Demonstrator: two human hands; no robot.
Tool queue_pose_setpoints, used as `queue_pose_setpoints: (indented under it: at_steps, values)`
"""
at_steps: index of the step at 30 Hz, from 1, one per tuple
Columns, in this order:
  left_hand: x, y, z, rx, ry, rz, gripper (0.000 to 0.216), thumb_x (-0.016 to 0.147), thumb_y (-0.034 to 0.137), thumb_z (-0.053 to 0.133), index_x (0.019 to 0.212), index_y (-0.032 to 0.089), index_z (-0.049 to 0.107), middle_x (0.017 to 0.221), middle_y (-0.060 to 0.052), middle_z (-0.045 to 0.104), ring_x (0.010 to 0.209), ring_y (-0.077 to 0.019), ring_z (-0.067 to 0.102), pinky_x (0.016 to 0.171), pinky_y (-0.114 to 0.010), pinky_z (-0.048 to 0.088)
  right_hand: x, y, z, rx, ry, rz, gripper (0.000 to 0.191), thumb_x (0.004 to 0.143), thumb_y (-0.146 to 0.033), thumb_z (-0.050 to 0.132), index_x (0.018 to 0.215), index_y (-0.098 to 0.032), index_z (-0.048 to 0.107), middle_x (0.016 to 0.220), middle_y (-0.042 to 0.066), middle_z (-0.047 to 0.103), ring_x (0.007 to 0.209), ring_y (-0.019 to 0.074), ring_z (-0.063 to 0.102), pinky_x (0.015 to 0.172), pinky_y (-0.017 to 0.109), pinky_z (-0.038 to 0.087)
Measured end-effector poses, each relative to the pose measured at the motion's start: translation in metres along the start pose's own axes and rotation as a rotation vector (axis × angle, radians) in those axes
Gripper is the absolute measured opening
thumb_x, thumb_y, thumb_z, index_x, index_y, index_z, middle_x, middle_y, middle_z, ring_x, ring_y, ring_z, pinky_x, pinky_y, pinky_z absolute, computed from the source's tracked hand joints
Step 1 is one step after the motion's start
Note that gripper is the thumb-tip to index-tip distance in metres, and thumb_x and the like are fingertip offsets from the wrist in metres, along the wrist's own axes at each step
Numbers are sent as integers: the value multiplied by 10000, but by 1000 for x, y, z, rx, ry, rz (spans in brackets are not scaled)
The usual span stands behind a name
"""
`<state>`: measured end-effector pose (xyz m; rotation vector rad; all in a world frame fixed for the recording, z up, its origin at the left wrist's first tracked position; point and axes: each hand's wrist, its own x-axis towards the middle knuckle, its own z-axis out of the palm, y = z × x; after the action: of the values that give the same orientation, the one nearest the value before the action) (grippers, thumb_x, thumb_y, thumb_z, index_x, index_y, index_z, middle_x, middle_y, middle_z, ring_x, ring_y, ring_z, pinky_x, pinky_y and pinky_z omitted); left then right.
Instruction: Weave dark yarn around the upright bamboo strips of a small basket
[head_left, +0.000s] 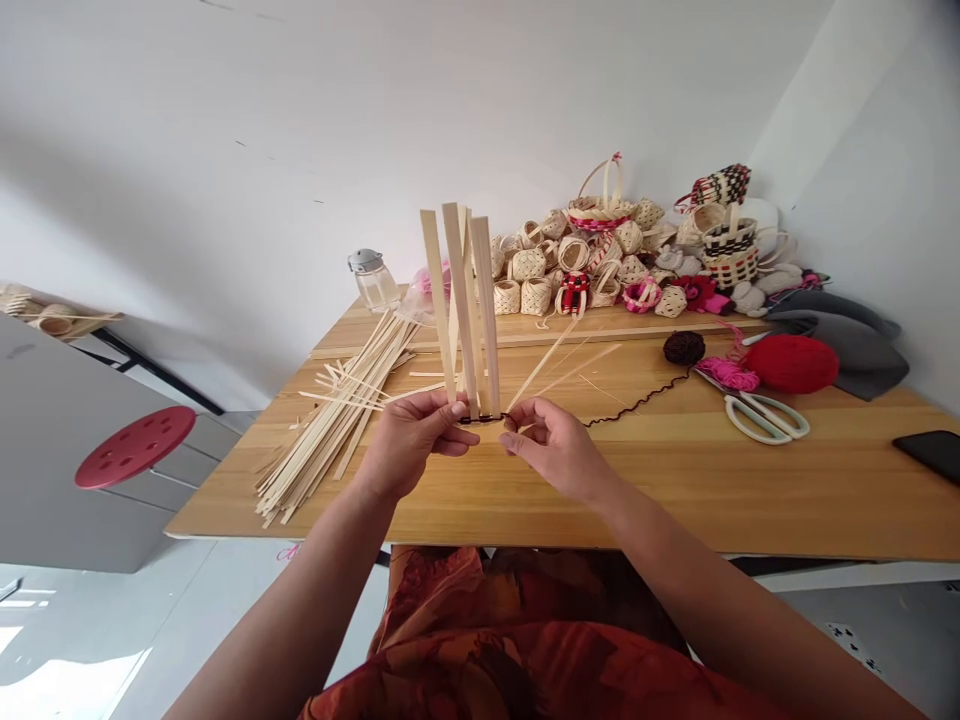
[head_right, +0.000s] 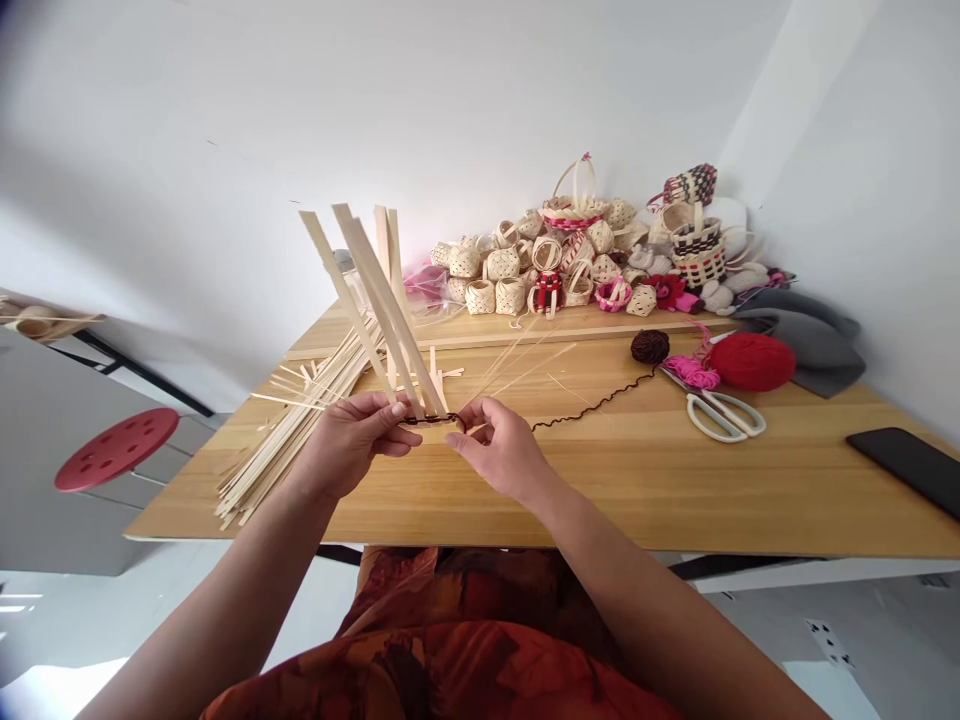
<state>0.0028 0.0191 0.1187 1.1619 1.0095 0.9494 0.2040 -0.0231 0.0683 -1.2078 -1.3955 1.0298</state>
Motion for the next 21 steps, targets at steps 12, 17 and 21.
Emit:
queue_pose_setpoints:
  at_steps: [12,17,21]
  values:
    - [-7,-17,2,281,94,219,258,806,400,710,919,174,661,938,-53,760,557,-141,711,364,-160,424,5,-12,5,-235,150,-97,249,837,-452,682,855,-204,695,480,-95,282,447,95,245,459,260,205]
    - [-6,-25,0,209,40,189,480,764,391,760,1113,243,466,808,27,730,519,-150,695,395,-182,471,2,-3,5,-321,149,-79,280,845,-478,673,825,-205,729,481,-81,292,458,100,249,464,267,197]
    - [-5,-37,-2,262,-18,68,395,706,378,808,1003,176,645,797,-32,740,610,-173,722,450,-198,512,-2,5,8,-389,122,-62,287,856,-486,660,823,-216,748,472,-73,341,456,102,274,462,263,209]
